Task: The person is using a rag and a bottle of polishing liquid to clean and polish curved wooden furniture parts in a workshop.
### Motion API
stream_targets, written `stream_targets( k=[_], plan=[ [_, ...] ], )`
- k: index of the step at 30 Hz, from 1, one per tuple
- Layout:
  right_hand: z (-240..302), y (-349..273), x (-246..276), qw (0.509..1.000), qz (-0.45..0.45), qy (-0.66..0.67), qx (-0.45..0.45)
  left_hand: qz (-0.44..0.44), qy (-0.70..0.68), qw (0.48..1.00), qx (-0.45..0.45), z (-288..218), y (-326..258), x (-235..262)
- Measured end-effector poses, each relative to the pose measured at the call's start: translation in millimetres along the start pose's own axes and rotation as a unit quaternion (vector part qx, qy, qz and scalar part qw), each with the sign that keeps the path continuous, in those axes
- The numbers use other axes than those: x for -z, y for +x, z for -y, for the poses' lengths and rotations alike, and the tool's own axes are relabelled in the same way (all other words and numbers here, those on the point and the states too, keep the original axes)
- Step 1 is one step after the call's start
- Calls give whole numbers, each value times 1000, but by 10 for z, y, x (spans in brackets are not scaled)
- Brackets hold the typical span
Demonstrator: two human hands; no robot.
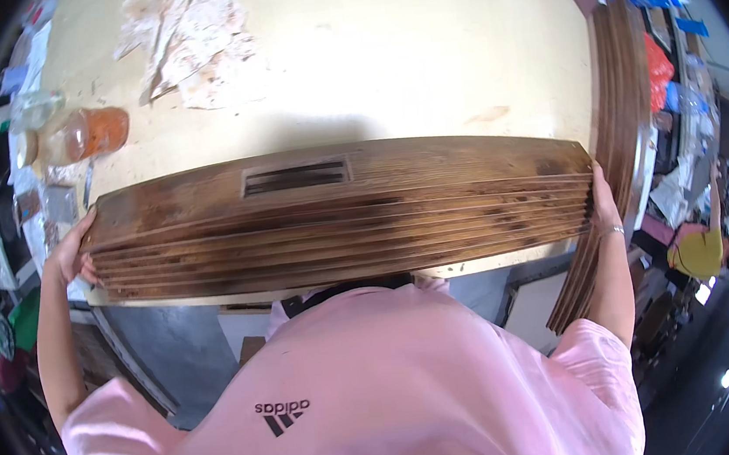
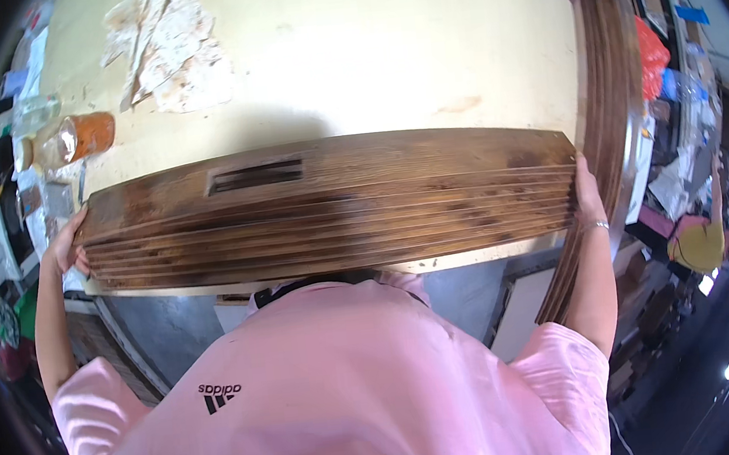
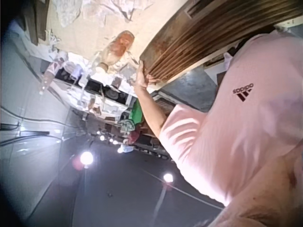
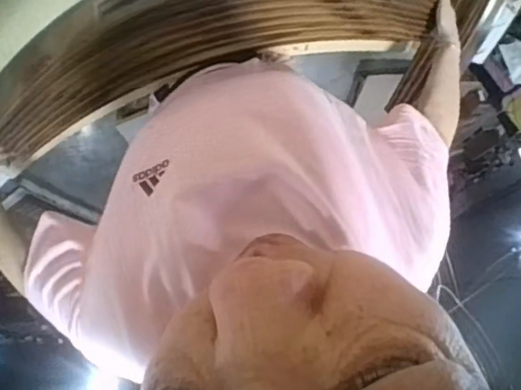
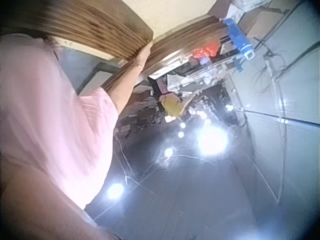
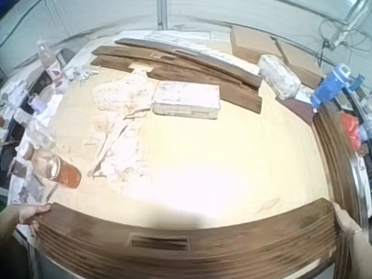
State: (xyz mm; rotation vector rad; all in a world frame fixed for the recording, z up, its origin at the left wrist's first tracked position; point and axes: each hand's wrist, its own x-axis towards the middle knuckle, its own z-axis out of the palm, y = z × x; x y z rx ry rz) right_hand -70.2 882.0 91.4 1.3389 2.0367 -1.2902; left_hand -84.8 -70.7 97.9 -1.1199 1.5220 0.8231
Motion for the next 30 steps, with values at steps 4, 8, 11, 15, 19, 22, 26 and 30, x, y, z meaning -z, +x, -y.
stream_targets(
  k=[4, 8, 11, 15, 19, 22, 26, 30],
  plan=[
    [122, -140, -189, 999, -23, -43, -15, 14, -84, 996, -22, 583, 183, 256],
    [20, -221, -92, 999, -25, -26, -2, 14, -57, 996, -66, 473, -48, -111],
    [104, -370, -170, 998, 26, 24, -43, -98, 24, 993, -56, 513, -174, -316],
    [81, -363, -174, 999, 8, 30, -18, -129, -45, 989, -55, 594, -235, -533],
    [54, -275, -139, 998, 58, 10, -8, -149, -256, 921, -253, 1226, 146, -493],
    [38, -449, -91, 998, 62, 20, -15, -72, -312, 925, -203, 980, -150, -767],
    [-276, -467, 63, 998, 50, 39, 1, -123, -363, 889, -250, 1192, -97, -1000],
    [-654, -502, 21, 990, 3, 140, 12, -151, -341, 908, -192, 950, -186, -1081]
  ],
)
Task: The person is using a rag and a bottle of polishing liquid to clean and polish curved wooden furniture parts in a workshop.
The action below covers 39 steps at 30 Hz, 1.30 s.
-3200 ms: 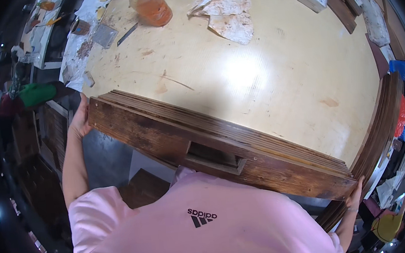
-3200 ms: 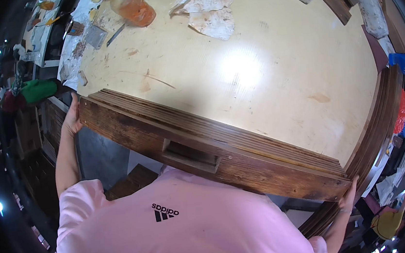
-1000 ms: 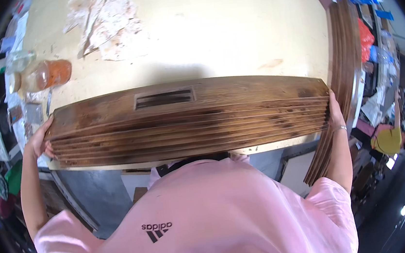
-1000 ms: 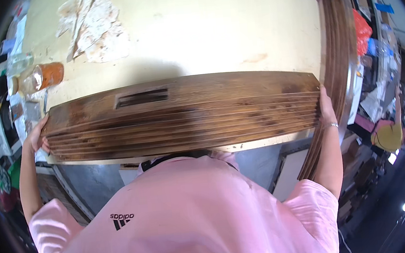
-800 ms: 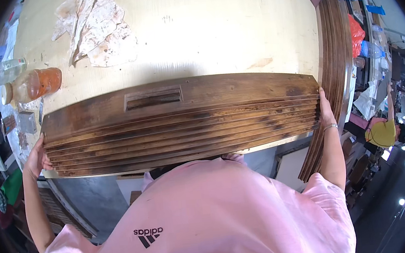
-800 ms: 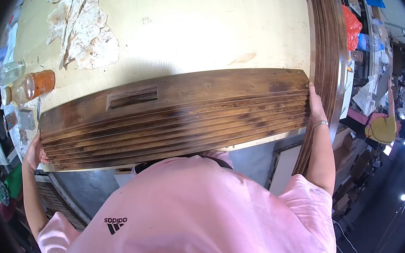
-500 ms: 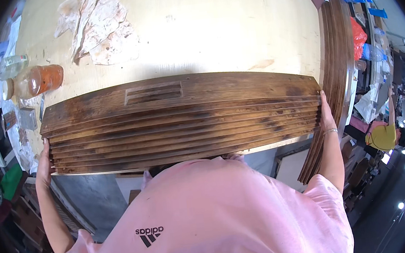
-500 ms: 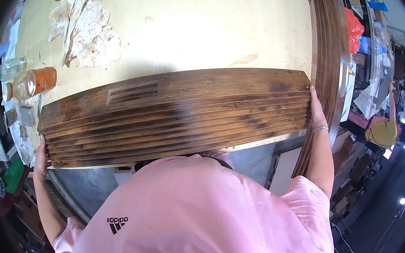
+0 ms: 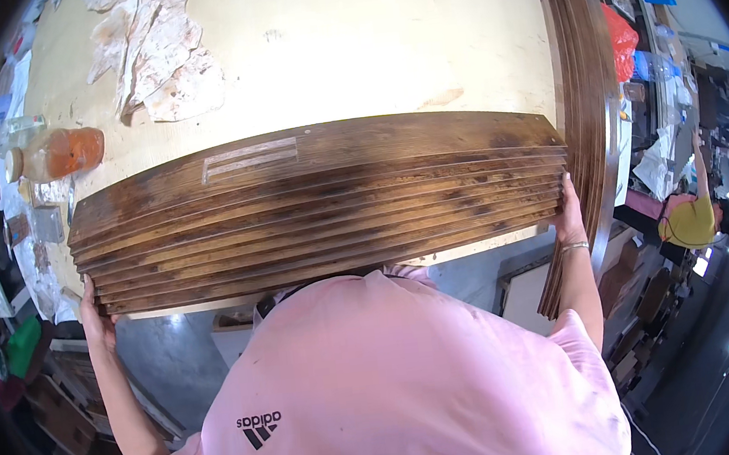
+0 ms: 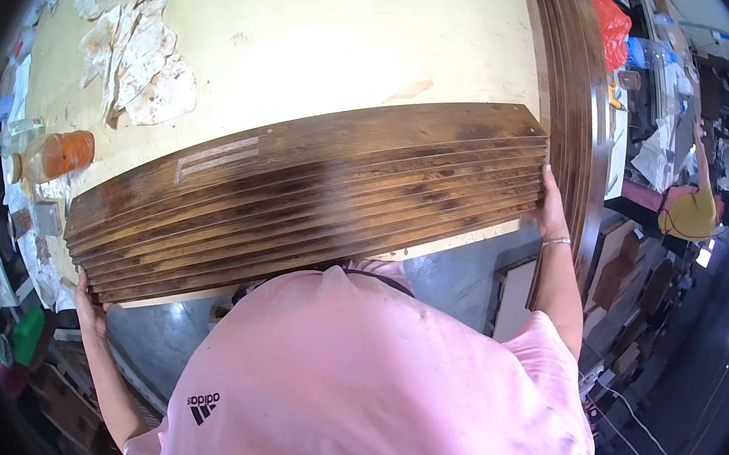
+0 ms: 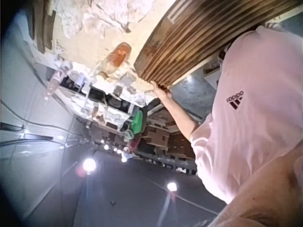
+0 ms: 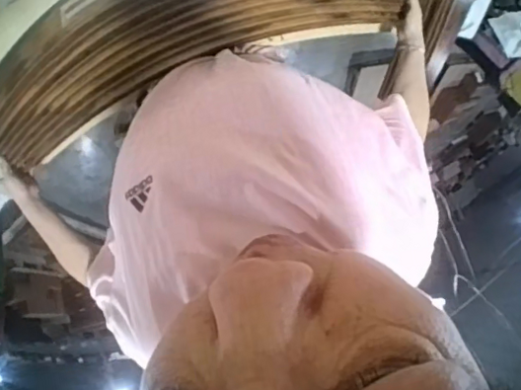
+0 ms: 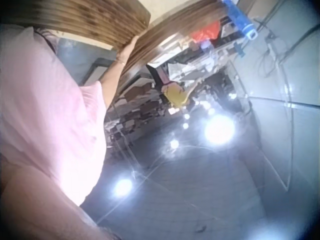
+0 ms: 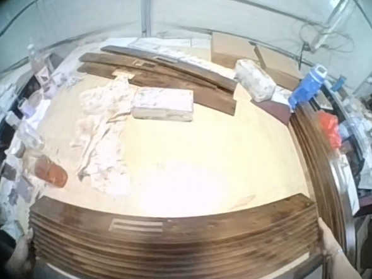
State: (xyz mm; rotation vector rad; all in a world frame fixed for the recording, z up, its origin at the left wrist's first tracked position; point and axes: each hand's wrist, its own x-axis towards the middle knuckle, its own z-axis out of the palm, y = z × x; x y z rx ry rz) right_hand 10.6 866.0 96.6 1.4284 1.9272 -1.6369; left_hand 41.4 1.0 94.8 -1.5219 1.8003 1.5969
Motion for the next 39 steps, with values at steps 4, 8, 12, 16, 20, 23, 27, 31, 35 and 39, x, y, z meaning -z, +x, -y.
stream_targets(
  k=[4, 8, 12, 16, 20, 23, 27, 31, 35, 39],
  plan=[
    [-83, 137, 38, 995, 0, 81, 50, -42, -24, 999, -11, -12, -8, -94],
    [-1, 135, 26, 998, -35, 33, 44, 55, 17, 998, -26, -23, 171, 133],
    [-53, -2, -42, 996, -83, 25, 22, 39, 28, 999, 2, 9, 166, 148],
    [-168, 47, -15, 996, -65, 38, 54, 19, -2, 1000, -5, 104, 137, 91],
    [-171, 82, 29, 993, -73, 73, 58, 66, 2, 998, -9, 91, 182, 230],
    [-90, 10, -9, 995, -72, 58, 48, -83, 149, 985, -22, 35, 76, 166],
    [-138, 43, 53, 993, -95, 62, 36, -124, 435, 777, -438, -207, -718, -568],
    [-105, 28, -7, 991, -76, 101, 42, 97, 504, 598, -616, -499, -1683, -2281],
    [-90, 117, -34, 995, -68, 64, 27, 138, 527, 545, -637, -647, -1621, -3222],
    [-29, 74, -29, 995, -76, 63, 23, 282, 538, 546, -578, -530, -1723, -3611]
  ],
)
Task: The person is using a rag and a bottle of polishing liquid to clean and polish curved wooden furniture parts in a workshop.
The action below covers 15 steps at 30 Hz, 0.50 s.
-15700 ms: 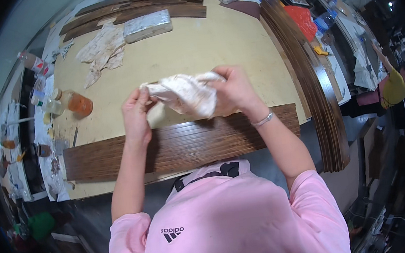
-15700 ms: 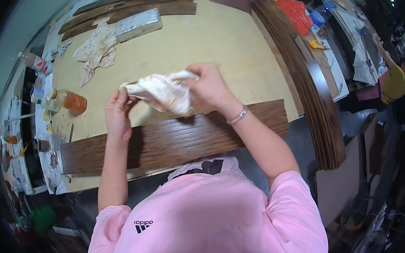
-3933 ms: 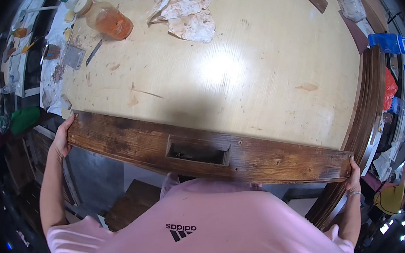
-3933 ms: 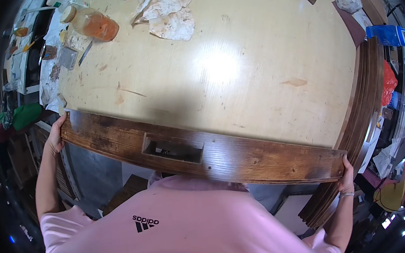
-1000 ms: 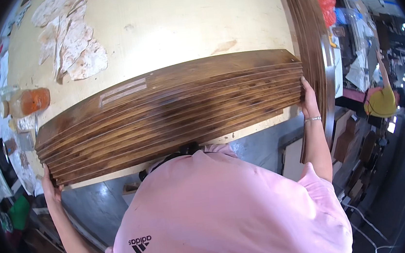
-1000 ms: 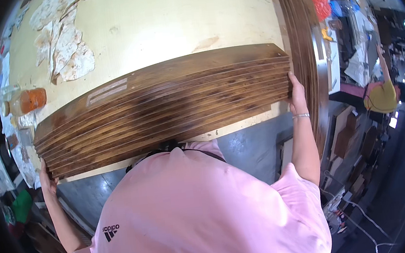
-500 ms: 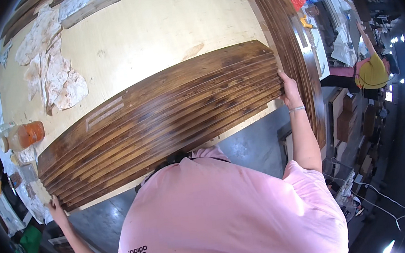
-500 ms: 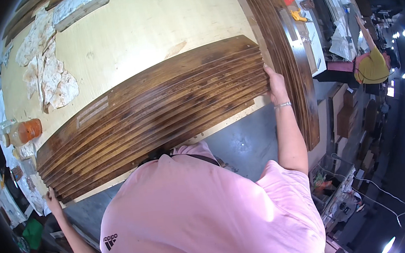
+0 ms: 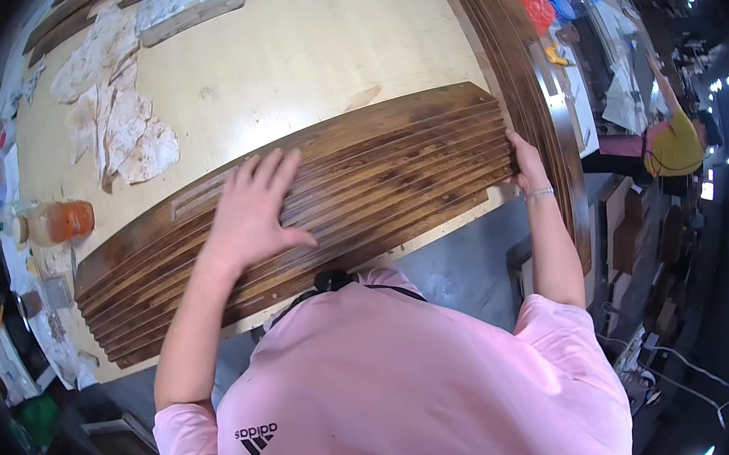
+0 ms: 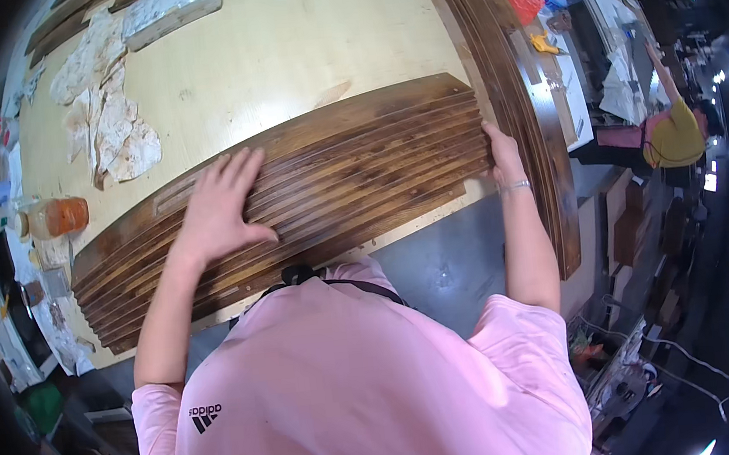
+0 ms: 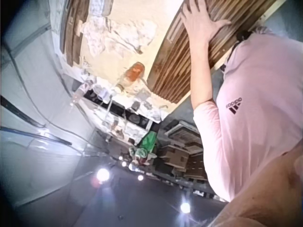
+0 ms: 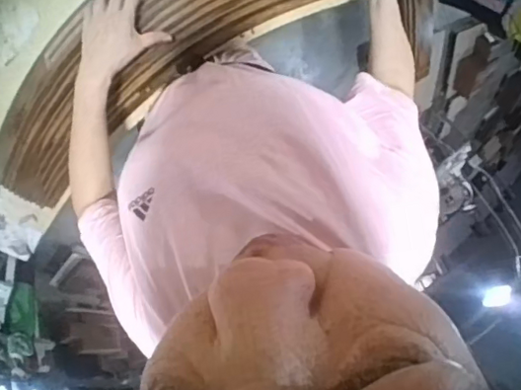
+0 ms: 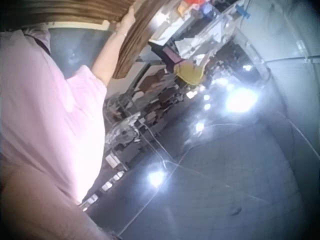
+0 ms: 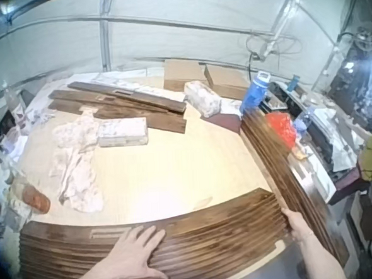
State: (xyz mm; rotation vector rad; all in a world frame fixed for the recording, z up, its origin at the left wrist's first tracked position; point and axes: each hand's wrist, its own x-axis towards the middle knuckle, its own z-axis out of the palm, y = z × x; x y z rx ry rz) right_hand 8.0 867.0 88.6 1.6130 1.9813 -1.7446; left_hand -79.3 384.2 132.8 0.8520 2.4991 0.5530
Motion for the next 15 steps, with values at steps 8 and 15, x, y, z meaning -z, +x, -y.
stream_targets(
  k=[8, 15],
  plan=[
    [309, 122, -71, 996, -23, -86, -23, 20, 123, 991, -57, -224, -185, -29],
    [685, 179, -253, 971, -57, -232, 29, -65, 81, 989, -103, 37, 67, 145]
  ],
)
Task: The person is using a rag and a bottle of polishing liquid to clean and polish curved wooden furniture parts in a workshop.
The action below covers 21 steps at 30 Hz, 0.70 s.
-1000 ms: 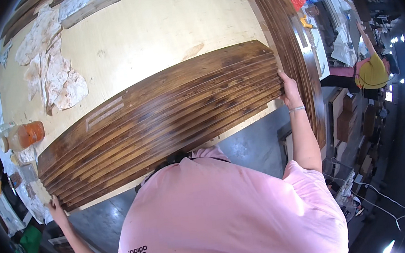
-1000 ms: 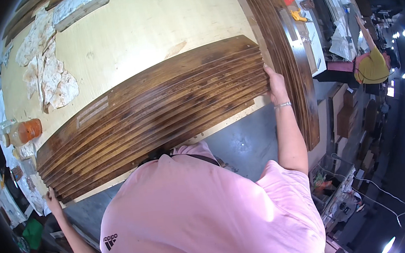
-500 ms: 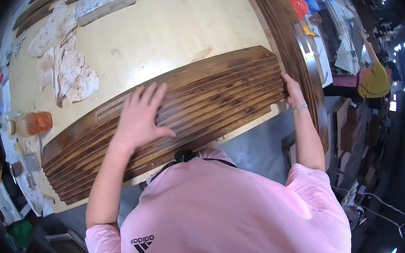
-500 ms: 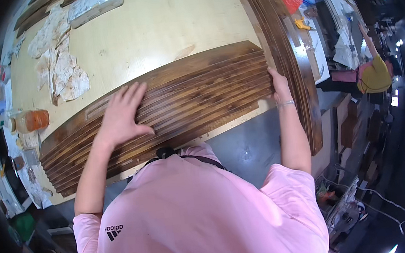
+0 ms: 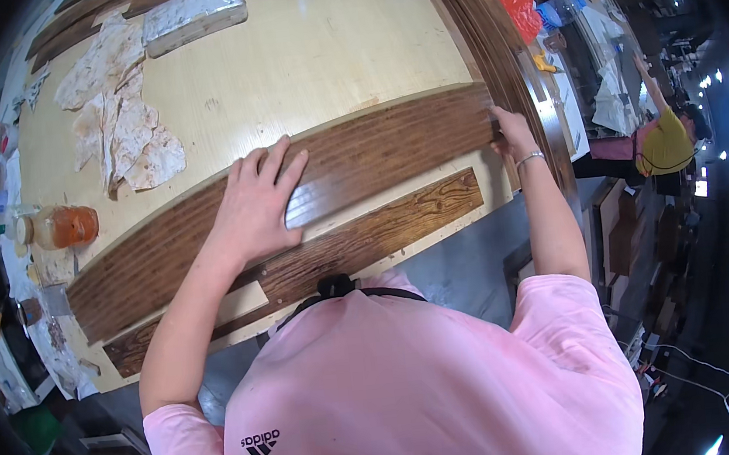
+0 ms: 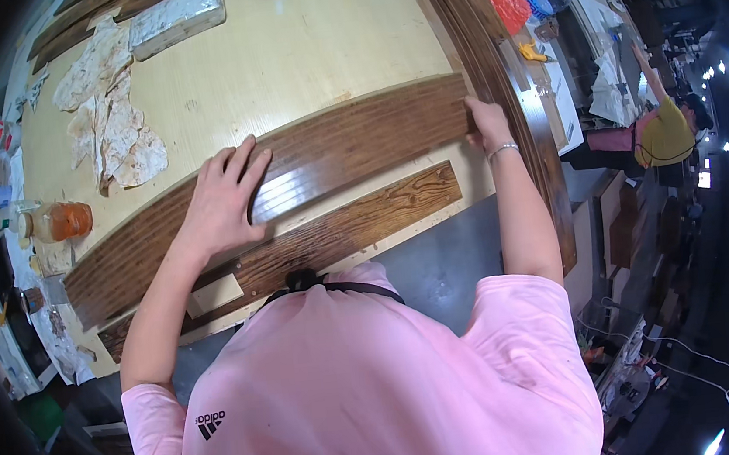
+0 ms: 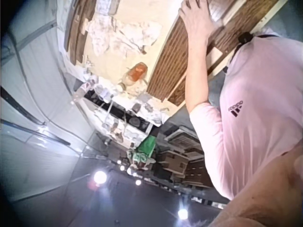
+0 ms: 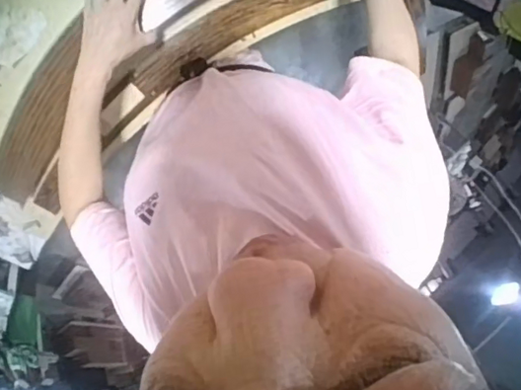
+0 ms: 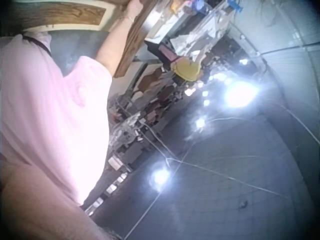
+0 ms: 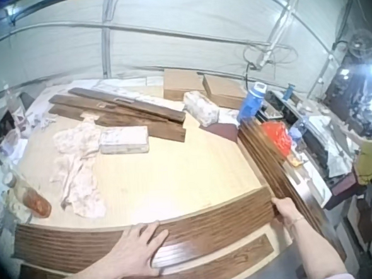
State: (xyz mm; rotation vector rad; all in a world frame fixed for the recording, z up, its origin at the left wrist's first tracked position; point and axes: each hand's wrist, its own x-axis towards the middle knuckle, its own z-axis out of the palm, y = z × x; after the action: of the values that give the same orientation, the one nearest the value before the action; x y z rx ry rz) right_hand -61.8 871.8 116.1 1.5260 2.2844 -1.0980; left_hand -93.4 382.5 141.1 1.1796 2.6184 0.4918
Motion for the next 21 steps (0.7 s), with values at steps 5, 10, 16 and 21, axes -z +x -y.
stream_targets(
  k=[5, 10, 16, 21],
  plan=[
    [755, -1116, -505, 772, -84, -295, 556, -26, 4, 1000, 15, 136, 68, 10],
    [711, -1751, -1507, 635, 100, -365, 674, -48, 19, 998, 26, 11, 19, -12],
    [637, -1672, -1586, 660, 76, -286, 690, -2, -210, 977, -17, 0, -1190, -571],
    [586, -1684, -1634, 662, 66, -280, 693, 25, -33, 991, 128, -87, -1738, -661]
  ],
)
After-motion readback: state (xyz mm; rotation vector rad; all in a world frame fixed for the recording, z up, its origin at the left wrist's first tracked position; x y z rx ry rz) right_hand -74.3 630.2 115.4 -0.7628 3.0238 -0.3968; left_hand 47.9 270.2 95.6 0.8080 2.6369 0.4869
